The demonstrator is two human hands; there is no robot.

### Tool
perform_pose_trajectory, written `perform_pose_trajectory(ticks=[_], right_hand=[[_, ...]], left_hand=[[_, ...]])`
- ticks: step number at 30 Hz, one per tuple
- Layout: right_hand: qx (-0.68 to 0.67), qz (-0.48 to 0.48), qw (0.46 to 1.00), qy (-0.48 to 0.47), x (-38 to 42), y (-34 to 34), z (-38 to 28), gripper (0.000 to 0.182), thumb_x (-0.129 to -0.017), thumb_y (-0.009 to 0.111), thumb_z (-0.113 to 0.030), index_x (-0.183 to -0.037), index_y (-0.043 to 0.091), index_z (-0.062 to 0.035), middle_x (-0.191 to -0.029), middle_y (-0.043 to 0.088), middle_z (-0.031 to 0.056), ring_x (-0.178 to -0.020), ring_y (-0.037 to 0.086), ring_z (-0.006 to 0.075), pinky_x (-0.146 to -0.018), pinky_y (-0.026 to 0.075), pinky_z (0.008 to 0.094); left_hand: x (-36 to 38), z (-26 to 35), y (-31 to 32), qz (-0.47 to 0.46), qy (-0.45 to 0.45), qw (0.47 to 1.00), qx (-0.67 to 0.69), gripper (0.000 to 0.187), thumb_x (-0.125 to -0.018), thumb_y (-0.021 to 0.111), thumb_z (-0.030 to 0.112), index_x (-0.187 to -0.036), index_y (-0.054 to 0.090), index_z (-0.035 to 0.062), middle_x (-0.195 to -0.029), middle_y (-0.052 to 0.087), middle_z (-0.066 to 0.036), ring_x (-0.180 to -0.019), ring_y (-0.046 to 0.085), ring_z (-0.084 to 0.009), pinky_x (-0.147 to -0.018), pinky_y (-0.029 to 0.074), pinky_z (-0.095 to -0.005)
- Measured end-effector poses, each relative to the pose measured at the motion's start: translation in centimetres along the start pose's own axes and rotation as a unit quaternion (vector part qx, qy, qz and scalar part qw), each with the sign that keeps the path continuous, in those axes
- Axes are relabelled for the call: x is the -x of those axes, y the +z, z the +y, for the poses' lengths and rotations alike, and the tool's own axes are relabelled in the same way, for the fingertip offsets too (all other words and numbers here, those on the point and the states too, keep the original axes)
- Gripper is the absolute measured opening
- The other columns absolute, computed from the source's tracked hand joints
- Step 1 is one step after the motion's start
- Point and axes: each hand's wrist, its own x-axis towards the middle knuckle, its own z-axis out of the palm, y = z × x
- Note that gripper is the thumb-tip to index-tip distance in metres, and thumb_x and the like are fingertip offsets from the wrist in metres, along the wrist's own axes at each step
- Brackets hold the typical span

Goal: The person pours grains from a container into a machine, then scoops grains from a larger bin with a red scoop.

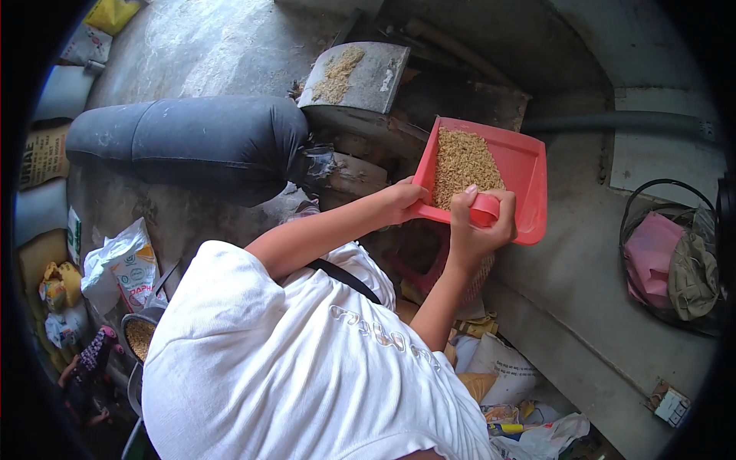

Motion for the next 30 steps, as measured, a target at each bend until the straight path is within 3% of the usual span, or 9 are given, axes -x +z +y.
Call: perform_pose_trajectory(ticks=[30], right_hand=[[-0.016,0.005,1.0,0.005,0.3,-0.2,0.4,0.015,-0.058,0.055,-0.003,-0.06,0.04,-0.0028,-0.051,0.043,0.005,-0.044,0.043,0.0153,-0.045,0.039,0.0261]], left_hand=[[0.7,0.2,0.5,0.003,0.011,1.0,-0.021,0.042,-0.073,0.038,-0.006,-0.114,0.031,0.0008,-0.104,0.044,-0.014,-0.091,0.051,-0.0225,-0.073,0.047,-0.0311]])
